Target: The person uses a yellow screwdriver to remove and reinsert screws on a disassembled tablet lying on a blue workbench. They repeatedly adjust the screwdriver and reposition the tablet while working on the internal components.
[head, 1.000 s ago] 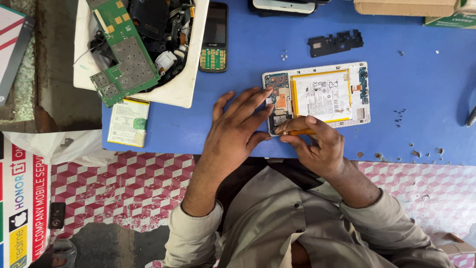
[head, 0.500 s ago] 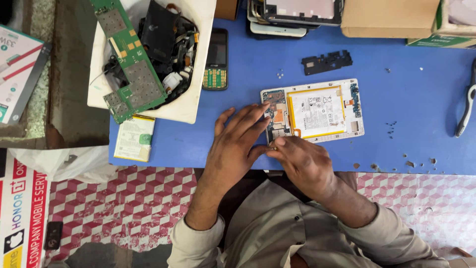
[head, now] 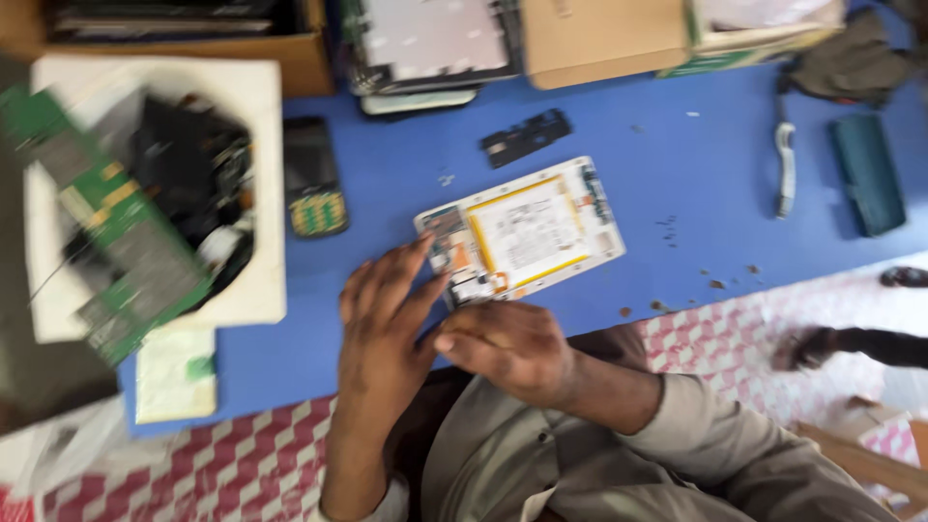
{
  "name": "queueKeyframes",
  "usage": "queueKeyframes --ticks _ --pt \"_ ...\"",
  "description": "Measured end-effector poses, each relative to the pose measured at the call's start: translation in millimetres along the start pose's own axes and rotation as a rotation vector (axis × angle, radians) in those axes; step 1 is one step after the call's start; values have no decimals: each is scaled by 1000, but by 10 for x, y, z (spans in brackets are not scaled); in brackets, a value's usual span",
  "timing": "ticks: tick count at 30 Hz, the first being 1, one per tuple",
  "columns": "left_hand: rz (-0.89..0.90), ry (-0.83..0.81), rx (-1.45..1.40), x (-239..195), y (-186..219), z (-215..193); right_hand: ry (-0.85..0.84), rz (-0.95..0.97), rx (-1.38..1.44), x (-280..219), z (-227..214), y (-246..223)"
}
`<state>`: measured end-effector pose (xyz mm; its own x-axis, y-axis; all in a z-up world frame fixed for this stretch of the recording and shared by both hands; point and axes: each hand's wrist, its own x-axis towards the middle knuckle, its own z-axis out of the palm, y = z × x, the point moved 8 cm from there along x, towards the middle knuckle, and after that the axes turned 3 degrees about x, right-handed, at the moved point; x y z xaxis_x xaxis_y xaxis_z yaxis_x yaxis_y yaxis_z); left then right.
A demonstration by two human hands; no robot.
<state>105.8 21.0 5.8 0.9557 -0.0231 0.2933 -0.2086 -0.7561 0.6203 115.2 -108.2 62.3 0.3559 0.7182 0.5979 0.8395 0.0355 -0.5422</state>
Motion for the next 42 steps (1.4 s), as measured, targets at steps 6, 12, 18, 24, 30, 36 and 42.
queueKeyframes --ticks 6,12,18,24,30,36,42 --pt "-18 -34 13 8 -5 43 38 13 62 -125 -4 147" --pt "3 -49 -28 7 16 -3 -20 73 166 -271 36 327" --pt "1 -82 -59 35 26 -34 -59 63 230 -284 89 381" --pt "-13 -61 -69 -18 -1 -56 101 97 205 -243 77 374" --pt "-21 -60 -66 -42 -19 -45 -1 57 225 -215 138 353" --pt "-23 -56 -55 -53 -17 -19 -35 84 367 -225 151 433" --pt "-19 -61 -32 -63 -21 7 107 131 189 -269 101 474"
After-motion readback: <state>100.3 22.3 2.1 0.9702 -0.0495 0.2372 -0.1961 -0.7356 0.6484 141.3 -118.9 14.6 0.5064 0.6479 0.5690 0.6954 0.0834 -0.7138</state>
